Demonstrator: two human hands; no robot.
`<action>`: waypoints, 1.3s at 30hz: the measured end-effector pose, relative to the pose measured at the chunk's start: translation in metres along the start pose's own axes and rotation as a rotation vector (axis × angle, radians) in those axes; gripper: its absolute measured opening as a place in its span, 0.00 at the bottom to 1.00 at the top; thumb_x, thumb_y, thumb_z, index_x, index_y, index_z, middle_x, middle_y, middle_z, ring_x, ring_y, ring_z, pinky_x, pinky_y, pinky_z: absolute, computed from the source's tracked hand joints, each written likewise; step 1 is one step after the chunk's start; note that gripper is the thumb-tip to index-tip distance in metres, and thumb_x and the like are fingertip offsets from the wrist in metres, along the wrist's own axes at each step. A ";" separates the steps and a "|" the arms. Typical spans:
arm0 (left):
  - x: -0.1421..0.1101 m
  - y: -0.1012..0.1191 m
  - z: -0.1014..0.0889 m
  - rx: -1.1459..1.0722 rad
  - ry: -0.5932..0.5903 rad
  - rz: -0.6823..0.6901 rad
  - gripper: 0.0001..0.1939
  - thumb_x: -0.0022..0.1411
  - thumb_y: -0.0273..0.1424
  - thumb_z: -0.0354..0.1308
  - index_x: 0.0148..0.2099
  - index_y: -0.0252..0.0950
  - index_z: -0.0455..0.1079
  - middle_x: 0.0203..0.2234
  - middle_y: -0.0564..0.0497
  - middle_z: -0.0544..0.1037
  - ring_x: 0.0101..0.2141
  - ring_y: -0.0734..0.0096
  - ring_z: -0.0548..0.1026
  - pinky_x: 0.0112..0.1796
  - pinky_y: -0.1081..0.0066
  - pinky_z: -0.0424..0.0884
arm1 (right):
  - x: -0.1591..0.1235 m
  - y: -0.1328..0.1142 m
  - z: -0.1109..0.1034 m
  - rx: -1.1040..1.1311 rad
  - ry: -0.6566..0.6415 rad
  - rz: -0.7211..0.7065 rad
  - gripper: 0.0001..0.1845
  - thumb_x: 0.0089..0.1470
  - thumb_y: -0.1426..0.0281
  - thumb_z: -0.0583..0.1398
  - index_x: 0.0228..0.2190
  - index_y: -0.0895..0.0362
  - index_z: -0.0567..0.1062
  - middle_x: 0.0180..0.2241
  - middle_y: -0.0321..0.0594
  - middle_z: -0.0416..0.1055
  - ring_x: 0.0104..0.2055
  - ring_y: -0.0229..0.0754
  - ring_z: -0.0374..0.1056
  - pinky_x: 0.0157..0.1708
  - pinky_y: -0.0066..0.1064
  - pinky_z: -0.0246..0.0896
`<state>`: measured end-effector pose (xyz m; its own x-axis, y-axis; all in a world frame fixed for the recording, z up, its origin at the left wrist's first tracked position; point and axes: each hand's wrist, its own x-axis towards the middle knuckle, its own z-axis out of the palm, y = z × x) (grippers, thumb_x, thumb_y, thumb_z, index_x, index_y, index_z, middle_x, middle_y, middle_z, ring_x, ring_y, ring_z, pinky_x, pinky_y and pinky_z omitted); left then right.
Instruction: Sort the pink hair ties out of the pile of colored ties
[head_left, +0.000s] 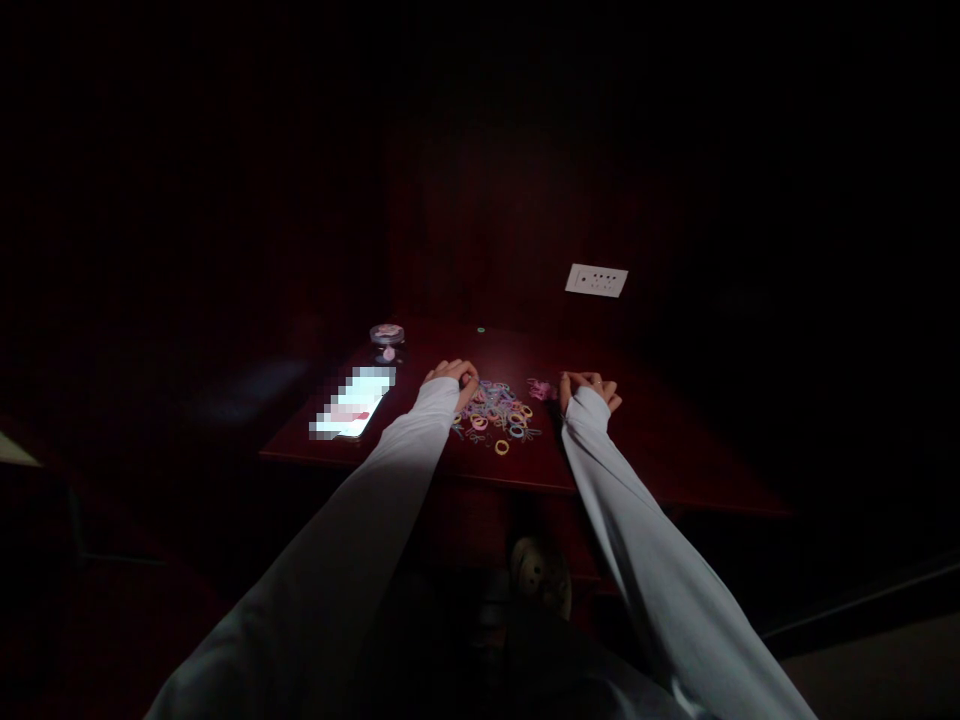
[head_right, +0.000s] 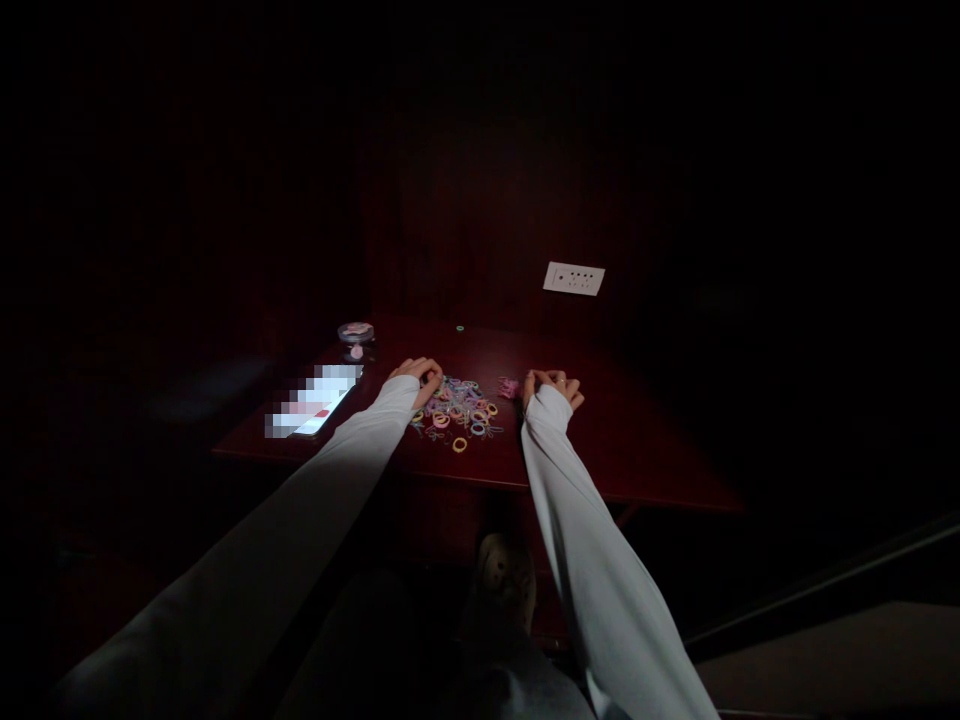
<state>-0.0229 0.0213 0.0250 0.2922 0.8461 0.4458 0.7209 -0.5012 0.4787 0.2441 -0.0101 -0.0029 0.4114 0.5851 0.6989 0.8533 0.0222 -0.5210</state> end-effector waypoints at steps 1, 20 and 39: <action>0.001 -0.001 0.000 0.010 0.027 -0.037 0.08 0.69 0.27 0.54 0.39 0.40 0.73 0.39 0.50 0.79 0.45 0.61 0.72 0.47 0.66 0.65 | 0.000 -0.003 0.000 0.006 -0.024 -0.018 0.17 0.64 0.58 0.58 0.34 0.54 0.83 0.42 0.51 0.72 0.46 0.54 0.54 0.47 0.48 0.48; 0.007 0.000 0.005 0.014 0.041 -0.199 0.15 0.62 0.17 0.50 0.38 0.42 0.73 0.45 0.50 0.81 0.51 0.58 0.73 0.49 0.62 0.65 | -0.036 -0.088 -0.001 0.117 -0.546 -0.456 0.11 0.64 0.58 0.64 0.43 0.45 0.85 0.42 0.41 0.77 0.48 0.50 0.61 0.51 0.43 0.55; 0.005 0.004 0.006 0.029 0.019 -0.175 0.08 0.69 0.27 0.55 0.38 0.41 0.74 0.44 0.48 0.81 0.51 0.57 0.73 0.51 0.62 0.66 | -0.043 -0.100 0.006 0.026 -0.591 -0.444 0.16 0.62 0.50 0.64 0.37 0.47 0.87 0.44 0.44 0.77 0.49 0.53 0.60 0.48 0.43 0.52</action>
<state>-0.0152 0.0245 0.0245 0.1485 0.9164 0.3718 0.7778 -0.3404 0.5283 0.1393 -0.0327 0.0161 -0.2181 0.8557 0.4694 0.8885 0.3731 -0.2673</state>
